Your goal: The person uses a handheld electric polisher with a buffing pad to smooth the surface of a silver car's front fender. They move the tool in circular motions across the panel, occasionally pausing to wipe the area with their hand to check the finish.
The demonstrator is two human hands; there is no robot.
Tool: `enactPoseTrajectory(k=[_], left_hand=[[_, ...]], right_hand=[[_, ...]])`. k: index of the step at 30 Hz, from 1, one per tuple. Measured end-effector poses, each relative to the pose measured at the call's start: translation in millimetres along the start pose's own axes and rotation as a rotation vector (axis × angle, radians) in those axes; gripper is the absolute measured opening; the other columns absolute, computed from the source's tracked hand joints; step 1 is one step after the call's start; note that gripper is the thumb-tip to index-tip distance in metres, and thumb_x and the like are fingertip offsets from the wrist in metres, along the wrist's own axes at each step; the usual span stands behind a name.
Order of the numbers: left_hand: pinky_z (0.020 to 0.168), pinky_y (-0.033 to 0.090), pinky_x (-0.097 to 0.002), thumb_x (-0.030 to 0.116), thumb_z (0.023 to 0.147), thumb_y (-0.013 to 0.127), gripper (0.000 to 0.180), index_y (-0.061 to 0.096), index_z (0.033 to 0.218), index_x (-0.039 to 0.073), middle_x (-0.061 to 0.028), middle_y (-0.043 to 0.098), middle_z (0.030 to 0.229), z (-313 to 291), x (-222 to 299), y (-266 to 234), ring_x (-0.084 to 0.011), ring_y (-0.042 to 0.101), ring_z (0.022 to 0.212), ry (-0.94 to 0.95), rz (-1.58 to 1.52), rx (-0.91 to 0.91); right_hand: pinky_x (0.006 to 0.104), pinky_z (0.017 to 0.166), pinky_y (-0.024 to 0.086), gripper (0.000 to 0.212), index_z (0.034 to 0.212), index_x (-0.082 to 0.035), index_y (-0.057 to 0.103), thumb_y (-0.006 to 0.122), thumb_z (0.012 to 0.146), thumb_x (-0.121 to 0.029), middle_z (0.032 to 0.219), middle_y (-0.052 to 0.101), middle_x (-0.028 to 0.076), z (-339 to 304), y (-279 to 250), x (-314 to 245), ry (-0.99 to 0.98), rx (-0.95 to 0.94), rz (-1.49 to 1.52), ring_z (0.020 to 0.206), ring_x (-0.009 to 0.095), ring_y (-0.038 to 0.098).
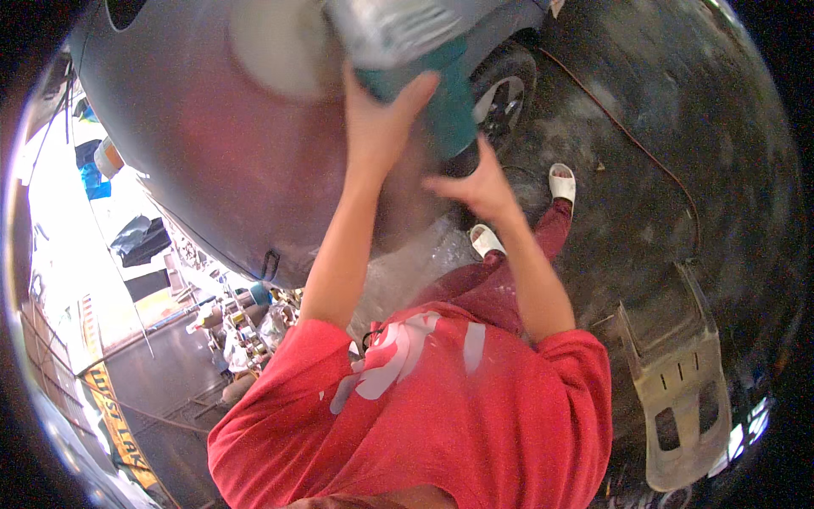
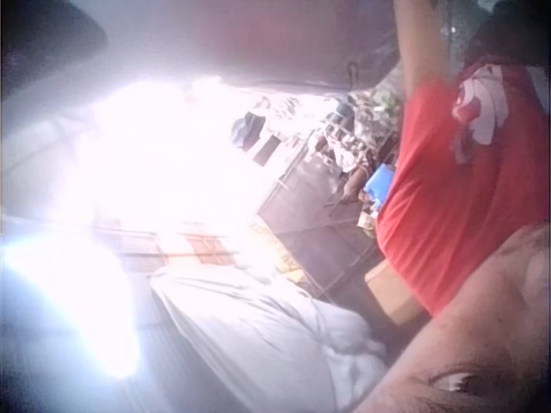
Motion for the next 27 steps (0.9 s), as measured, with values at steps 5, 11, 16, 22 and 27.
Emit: enactPoseTrajectory(k=[5, 11, 16, 22, 27], left_hand=[[0.106, 0.035, -0.0418, 0.021, 0.059, 0.09, 0.116, 0.013, 0.144, 0.005, -0.0172, 0.03, 0.143, -113, -39, -70, -0.0303, 0.039, 0.127, 0.164, 0.2, 0.314], [0.112, 0.027, -0.0449, 0.027, 0.055, 0.093, 0.14, -0.009, 0.149, 0.007, -0.0204, 0.013, 0.149, -189, -60, -109, -0.0327, 0.026, 0.136, 0.114, 0.456, 0.086], [0.109, 0.03, -0.044, 0.026, 0.054, 0.092, 0.134, 0.0, 0.149, 0.005, -0.0196, 0.022, 0.144, -178, -75, -81, -0.0314, 0.033, 0.131, 0.09, 0.494, -0.017], [0.096, 0.045, -0.0404, 0.032, 0.062, 0.087, 0.105, 0.026, 0.141, -0.003, -0.022, 0.055, 0.125, -65, -70, 44, -0.0338, 0.057, 0.113, 0.132, 0.483, -0.163], [0.093, 0.047, -0.044, 0.029, 0.061, 0.086, 0.097, 0.032, 0.141, 0.017, -0.0262, 0.061, 0.116, 26, -48, 142, -0.0416, 0.061, 0.107, 0.146, 0.481, -0.309]], right_hand=[[0.0335, 0.105, 0.035, 0.109, 0.137, 0.002, 0.037, 0.095, 0.049, -0.028, 0.129, 0.053, 0.013, -62, 47, 63, -0.028, -0.029, -0.121, 0.12, 0.023, 0.05], [0.0342, 0.11, 0.031, 0.111, 0.14, 0.004, 0.035, 0.093, 0.051, -0.029, 0.136, 0.048, 0.017, -118, 64, 128, 0.04, -0.308, -0.121, 0.128, 0.024, 0.045], [0.0367, 0.105, 0.038, 0.105, 0.137, -0.001, 0.039, 0.092, 0.051, -0.03, 0.13, 0.055, 0.017, -123, 29, 128, 0.079, -0.203, -0.2, 0.122, 0.024, 0.052], [0.0339, 0.109, 0.031, 0.112, 0.14, 0.001, 0.035, 0.093, 0.049, -0.031, 0.135, 0.049, 0.02, -74, -65, 125, 0.119, 0.081, -0.152, 0.128, 0.027, 0.045], [0.0275, 0.058, 0.05, 0.072, 0.125, -0.001, 0.046, 0.084, 0.065, -0.01, 0.092, 0.06, 0.005, -18, -114, 65, 0.205, 0.08, 0.26, 0.067, 0.012, 0.059]])
Point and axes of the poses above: each hand's wrist, its own z-axis towards the middle knuckle, its own y-axis out of the palm, x = y × z, the point moved 3 cm from there along z, towards the middle knuckle
